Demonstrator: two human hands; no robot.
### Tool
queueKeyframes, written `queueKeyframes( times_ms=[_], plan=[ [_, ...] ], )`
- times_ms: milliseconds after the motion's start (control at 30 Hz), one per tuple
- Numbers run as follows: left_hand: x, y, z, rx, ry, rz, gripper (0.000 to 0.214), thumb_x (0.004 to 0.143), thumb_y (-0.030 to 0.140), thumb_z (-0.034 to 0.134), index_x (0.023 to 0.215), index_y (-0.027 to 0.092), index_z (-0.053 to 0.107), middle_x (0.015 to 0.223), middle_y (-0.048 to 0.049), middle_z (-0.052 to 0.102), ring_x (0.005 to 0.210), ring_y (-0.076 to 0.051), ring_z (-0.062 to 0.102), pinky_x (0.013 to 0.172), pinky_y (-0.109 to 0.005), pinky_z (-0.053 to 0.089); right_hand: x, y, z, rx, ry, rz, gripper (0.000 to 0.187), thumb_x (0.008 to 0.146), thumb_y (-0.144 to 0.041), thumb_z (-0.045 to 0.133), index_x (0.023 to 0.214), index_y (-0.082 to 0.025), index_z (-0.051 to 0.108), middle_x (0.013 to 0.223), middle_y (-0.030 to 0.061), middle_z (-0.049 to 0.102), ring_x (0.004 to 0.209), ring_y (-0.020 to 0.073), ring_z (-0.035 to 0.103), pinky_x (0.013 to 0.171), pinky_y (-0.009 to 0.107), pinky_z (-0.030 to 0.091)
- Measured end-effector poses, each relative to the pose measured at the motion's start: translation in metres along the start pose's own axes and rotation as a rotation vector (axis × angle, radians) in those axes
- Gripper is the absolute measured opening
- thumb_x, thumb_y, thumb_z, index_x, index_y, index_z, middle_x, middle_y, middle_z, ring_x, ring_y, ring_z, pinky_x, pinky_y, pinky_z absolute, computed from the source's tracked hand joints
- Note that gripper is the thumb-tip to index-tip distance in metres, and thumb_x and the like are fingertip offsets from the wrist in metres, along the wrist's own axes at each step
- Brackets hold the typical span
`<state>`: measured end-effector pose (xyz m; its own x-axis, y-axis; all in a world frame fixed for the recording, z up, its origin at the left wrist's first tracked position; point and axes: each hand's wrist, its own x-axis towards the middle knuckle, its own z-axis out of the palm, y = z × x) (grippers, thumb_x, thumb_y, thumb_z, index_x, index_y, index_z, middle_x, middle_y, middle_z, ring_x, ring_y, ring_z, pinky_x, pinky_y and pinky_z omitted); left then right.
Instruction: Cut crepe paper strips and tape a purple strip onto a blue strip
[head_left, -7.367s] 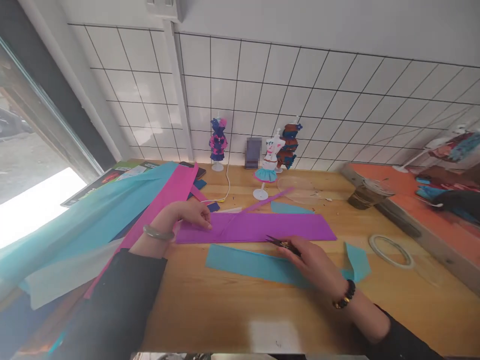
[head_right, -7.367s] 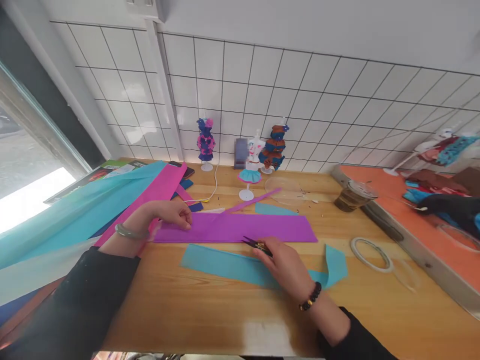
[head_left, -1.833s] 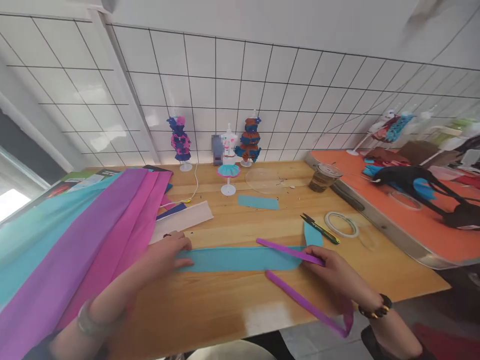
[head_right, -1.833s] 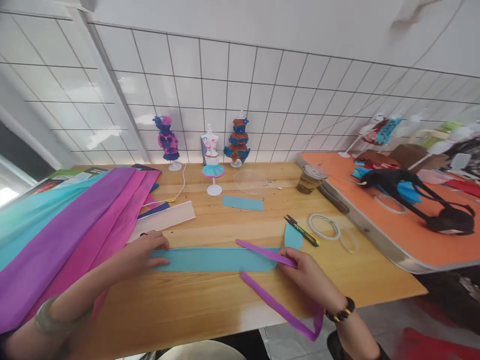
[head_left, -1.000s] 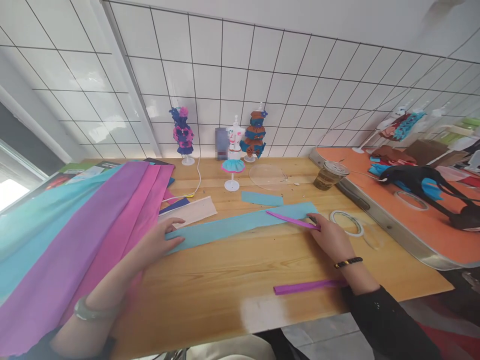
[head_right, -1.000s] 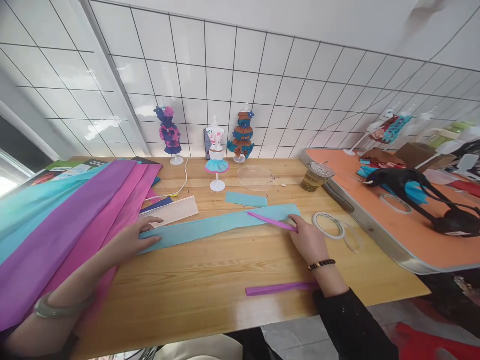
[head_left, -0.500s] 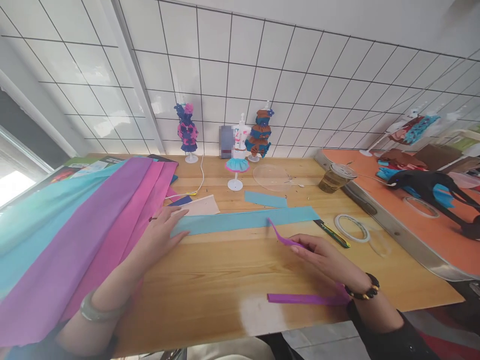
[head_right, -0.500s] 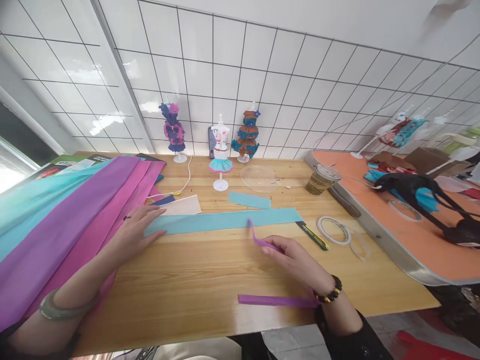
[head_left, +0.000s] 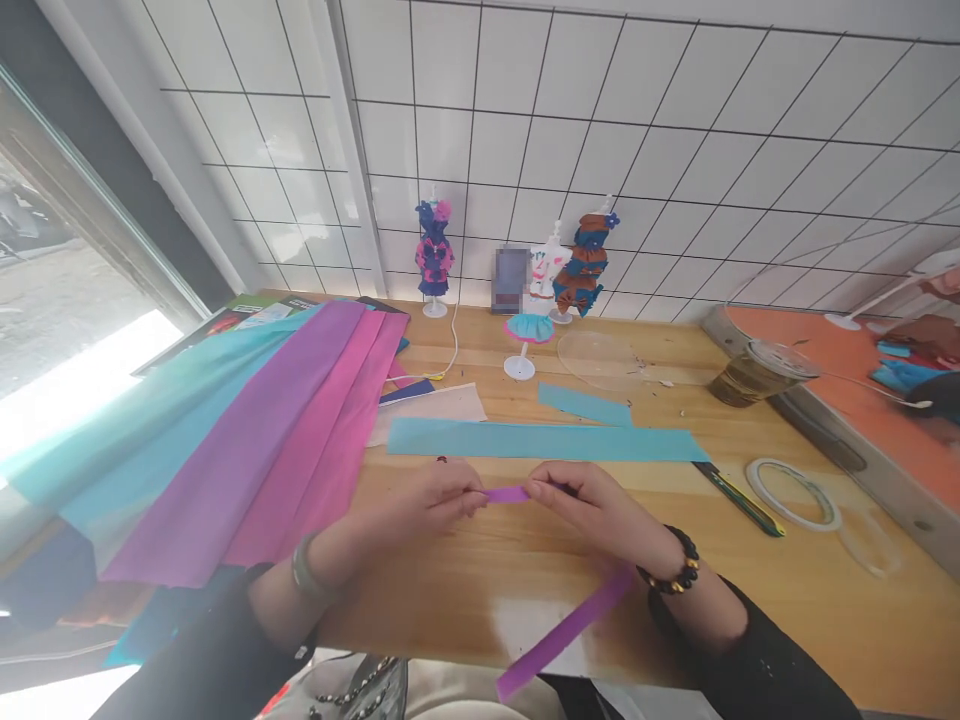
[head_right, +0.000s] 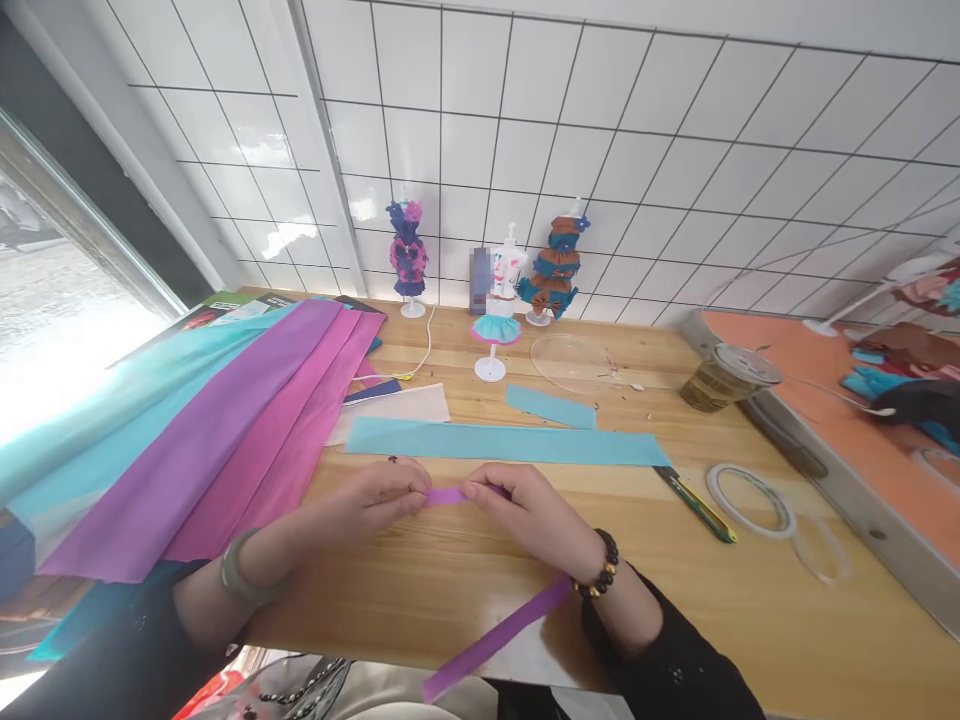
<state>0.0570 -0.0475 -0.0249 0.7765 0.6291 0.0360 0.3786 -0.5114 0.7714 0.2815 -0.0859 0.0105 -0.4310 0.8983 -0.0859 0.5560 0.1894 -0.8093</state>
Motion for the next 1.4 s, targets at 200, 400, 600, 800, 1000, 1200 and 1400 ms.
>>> queueKeyframes(
  times_ms=[200, 400, 600, 800, 1000, 1200, 1400],
  plan=[
    [-0.008, -0.017, -0.021, 0.019, -0.010, -0.186, 0.037, 0.086, 0.045, 0.035, 0.074, 0.017, 0.057, 0.061, 0.0020, 0.055, 0.056, -0.010, 0.046, 0.053, -0.021, 0.034, -0.001, 0.031, -0.021, -0.029, -0.036, 0.143, 0.037, 0.083, -0.050, 0.039, 0.071, -0.019, 0.055, 0.063, -0.0034, 0.047, 0.059, 0.0101, 0.039, 0.055, 0.022, 0.033],
    [-0.013, -0.029, -0.042, 0.015, 0.018, -0.312, 0.041, 0.081, 0.051, 0.037, 0.073, 0.017, 0.059, 0.059, 0.0011, 0.055, 0.054, -0.011, 0.045, 0.050, -0.022, 0.033, -0.024, 0.069, -0.057, -0.029, 0.014, 0.328, 0.039, 0.074, -0.057, 0.048, 0.067, -0.020, 0.058, 0.059, -0.0025, 0.050, 0.055, 0.0112, 0.042, 0.052, 0.023, 0.035],
    [-0.012, -0.040, -0.045, 0.010, 0.027, -0.364, 0.040, 0.079, 0.051, 0.041, 0.071, 0.017, 0.059, 0.055, 0.0025, 0.052, 0.050, -0.010, 0.042, 0.048, -0.021, 0.033, -0.058, 0.090, -0.080, -0.009, 0.133, 0.396, 0.036, 0.070, -0.052, 0.058, 0.085, -0.021, 0.066, 0.081, 0.0027, 0.065, 0.071, 0.0158, 0.055, 0.063, 0.026, 0.042],
    [-0.010, -0.042, -0.044, -0.055, 0.020, -0.399, 0.037, 0.078, 0.051, 0.042, 0.073, 0.018, 0.057, 0.055, 0.0035, 0.052, 0.050, -0.010, 0.044, 0.048, -0.020, 0.034, -0.086, 0.113, -0.094, -0.253, 0.347, 0.368, 0.034, 0.073, -0.051, 0.053, 0.084, -0.021, 0.065, 0.082, 0.0041, 0.064, 0.067, 0.0163, 0.056, 0.059, 0.029, 0.044],
    [-0.008, -0.044, -0.045, -0.049, 0.012, -0.431, 0.037, 0.078, 0.051, 0.043, 0.078, 0.018, 0.059, 0.056, 0.0033, 0.052, 0.049, -0.010, 0.043, 0.047, -0.021, 0.034, -0.108, 0.148, -0.091, -0.591, 0.328, 0.182, 0.023, 0.079, -0.034, 0.046, 0.080, -0.022, 0.066, 0.093, 0.0077, 0.062, 0.088, 0.0220, 0.057, 0.079, 0.038, 0.044],
    [-0.008, -0.044, -0.045, 0.034, 0.029, -0.389, 0.034, 0.079, 0.047, 0.043, 0.079, 0.018, 0.062, 0.057, 0.0027, 0.053, 0.054, -0.011, 0.046, 0.050, -0.021, 0.035, -0.107, 0.131, -0.083, -0.562, 0.345, 0.208, 0.024, 0.081, -0.032, 0.044, 0.082, -0.024, 0.066, 0.108, 0.0058, 0.060, 0.103, 0.0236, 0.054, 0.088, 0.041, 0.042],
    [-0.008, -0.044, -0.046, 0.062, 0.122, -0.312, 0.031, 0.080, 0.043, 0.045, 0.082, 0.019, 0.064, 0.070, 0.0004, 0.060, 0.065, -0.013, 0.051, 0.059, -0.022, 0.040, -0.043, 0.077, -0.049, -0.420, 0.259, -0.016, 0.027, 0.085, -0.036, 0.043, 0.099, -0.023, 0.061, 0.102, 0.0061, 0.063, 0.098, 0.0200, 0.055, 0.088, 0.036, 0.043]
  ],
)
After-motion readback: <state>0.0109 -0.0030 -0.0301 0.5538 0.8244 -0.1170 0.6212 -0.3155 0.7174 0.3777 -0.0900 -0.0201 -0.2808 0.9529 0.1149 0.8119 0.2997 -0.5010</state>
